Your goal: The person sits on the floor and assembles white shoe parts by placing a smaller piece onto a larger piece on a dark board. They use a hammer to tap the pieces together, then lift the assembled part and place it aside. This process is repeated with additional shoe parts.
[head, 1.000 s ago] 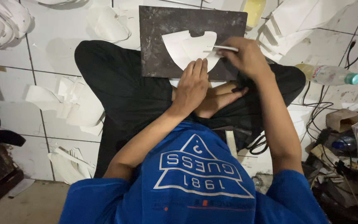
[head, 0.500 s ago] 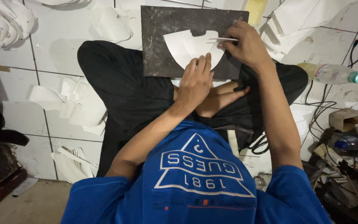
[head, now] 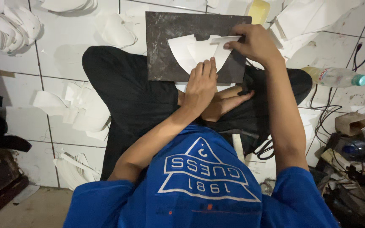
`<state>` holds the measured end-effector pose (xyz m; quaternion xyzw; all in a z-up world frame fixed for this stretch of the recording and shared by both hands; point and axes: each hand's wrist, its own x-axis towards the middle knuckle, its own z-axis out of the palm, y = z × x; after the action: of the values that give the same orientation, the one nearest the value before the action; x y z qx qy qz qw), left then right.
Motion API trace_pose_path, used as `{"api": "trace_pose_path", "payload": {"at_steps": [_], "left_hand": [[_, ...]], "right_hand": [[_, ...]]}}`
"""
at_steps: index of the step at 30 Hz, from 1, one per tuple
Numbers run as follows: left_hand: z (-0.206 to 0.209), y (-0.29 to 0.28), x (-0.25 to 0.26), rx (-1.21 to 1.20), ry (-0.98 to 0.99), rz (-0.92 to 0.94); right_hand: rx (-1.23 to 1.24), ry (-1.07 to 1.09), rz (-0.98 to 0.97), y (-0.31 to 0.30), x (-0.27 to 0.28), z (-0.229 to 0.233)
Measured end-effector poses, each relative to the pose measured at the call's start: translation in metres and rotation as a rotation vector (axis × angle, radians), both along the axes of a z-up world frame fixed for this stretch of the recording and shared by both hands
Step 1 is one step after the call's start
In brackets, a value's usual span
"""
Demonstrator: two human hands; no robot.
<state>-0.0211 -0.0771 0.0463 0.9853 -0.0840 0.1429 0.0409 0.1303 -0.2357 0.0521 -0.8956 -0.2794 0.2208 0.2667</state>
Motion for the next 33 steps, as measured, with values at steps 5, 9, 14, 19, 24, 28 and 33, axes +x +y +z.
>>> {"api": "trace_pose_path", "payload": {"at_steps": [5,9,14,19,24,28,33], "left_hand": [[-0.012,0.001,0.006,-0.07,0.086,-0.023],[-0.035,0.004,0.012,-0.22,0.129,-0.021],[-0.037,0.006,0.021,-0.117,0.122,-0.05],[-0.047,0.005,0.024,-0.094,0.12,-0.048],[-0.053,-0.001,0.022,-0.016,0.097,-0.029],[-0.038,0.0,0.021,0.128,0.124,-0.023],[-0.032,-0.001,0.02,0.239,0.137,-0.028]], "right_hand": [[-0.032,-0.108,0.046,0.0,0.002,-0.011],[0.001,-0.088,0.028,0.0,0.001,-0.016],[0.051,-0.106,0.039,-0.002,0.003,-0.028],[0.178,-0.117,0.074,0.002,0.008,-0.026],[0.233,-0.059,0.035,0.009,0.013,-0.027],[0.251,-0.112,0.024,0.012,0.013,-0.033],[0.257,-0.2,0.006,0.013,0.01,-0.043]]}}
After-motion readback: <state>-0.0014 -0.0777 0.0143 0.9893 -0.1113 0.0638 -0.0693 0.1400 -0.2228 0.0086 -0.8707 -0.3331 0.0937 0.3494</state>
